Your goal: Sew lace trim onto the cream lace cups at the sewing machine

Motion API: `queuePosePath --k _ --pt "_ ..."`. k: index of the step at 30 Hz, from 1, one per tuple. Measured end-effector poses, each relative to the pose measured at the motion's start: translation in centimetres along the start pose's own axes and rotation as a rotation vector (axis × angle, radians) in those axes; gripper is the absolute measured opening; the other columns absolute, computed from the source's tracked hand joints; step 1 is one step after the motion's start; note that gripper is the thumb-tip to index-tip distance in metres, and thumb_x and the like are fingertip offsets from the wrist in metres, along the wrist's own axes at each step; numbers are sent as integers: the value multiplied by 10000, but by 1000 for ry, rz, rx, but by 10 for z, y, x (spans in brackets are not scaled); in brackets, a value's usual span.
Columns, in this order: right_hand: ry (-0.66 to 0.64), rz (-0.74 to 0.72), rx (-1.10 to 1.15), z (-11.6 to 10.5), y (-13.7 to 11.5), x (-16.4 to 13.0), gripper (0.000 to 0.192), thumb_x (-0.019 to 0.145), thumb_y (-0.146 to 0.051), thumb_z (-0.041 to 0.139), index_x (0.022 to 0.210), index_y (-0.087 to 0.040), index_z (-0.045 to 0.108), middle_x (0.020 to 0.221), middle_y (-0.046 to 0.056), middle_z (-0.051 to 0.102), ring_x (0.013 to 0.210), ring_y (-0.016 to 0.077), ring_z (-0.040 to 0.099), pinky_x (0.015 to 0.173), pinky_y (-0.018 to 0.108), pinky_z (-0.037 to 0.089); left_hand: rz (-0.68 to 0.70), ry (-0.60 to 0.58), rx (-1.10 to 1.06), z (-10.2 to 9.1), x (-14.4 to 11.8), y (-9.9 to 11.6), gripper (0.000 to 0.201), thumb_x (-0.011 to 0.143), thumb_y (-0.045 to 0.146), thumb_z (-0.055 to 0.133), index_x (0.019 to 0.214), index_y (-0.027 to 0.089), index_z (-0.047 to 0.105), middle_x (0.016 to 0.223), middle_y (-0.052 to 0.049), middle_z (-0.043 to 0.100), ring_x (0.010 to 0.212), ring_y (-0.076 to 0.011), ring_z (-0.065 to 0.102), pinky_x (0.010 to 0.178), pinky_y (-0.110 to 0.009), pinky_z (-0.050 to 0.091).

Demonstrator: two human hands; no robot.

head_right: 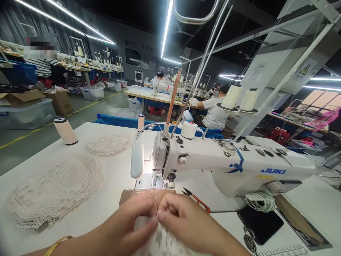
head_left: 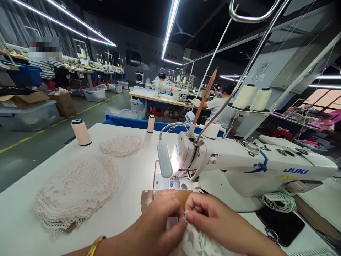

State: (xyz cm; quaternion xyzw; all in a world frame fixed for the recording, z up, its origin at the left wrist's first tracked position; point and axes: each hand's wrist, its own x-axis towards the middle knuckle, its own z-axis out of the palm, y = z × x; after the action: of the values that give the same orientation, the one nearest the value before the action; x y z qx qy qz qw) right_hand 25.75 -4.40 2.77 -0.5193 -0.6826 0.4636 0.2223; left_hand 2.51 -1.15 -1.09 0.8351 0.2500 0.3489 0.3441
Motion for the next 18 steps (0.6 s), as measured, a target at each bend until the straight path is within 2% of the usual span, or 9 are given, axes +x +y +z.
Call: queuePosePath --k 2,3,5,7,10,13,15,18 --pt "16 27 -123 5 6 26 145 971 -167 612 855 -254 626 669 -72 560 555 117 448 479 204 285 -55 58 197 6 2 -22 203 956 127 608 798 224 527 833 5 657 769 -188 598 690 -318 486" --pt "64 -5 -217 8 8 39 162 953 -144 610 834 -254 618 650 -73 564 540 119 452 459 204 271 -60 78 307 7 4 -32 207 934 122 604 777 223 514 798 5 636 738 -194 568 679 -326 455" --pt "169 -106 -384 14 13 57 211 918 -109 623 772 -254 575 638 -69 577 534 124 483 452 208 285 -28 100 478 5 6 -46 179 906 115 605 783 218 526 813 -8 633 739 -207 547 687 -337 425" --pt "238 -158 -463 18 17 67 253 897 -91 634 737 -254 524 650 -63 588 547 131 510 469 215 309 34 112 567 0 9 -51 148 883 91 613 820 210 552 874 -26 652 748 -210 544 695 -341 407" --pt "259 -134 -495 21 21 73 279 888 -91 640 731 -256 478 666 -55 595 574 141 533 491 223 324 180 138 619 -4 13 -47 196 902 14 585 847 202 572 908 -24 673 726 -195 523 693 -340 361" --pt "275 -123 -532 21 25 71 264 917 -115 645 764 -261 486 688 -49 617 597 152 566 509 233 326 303 132 608 -4 14 -45 262 986 -10 563 833 202 587 817 10 678 746 -201 533 688 -350 316" --pt "298 -134 -579 21 27 66 224 963 -154 639 816 -268 514 704 -48 630 584 158 563 517 249 314 309 116 598 -3 13 -46 269 1000 1 592 815 196 588 774 19 678 763 -206 547 686 -358 305" --pt "370 -214 -773 21 30 52 130 1032 -222 613 919 -268 569 735 -23 657 583 188 582 536 290 316 272 109 611 -2 11 -48 291 991 1 612 769 187 576 768 15 679 763 -203 561 695 -365 308"
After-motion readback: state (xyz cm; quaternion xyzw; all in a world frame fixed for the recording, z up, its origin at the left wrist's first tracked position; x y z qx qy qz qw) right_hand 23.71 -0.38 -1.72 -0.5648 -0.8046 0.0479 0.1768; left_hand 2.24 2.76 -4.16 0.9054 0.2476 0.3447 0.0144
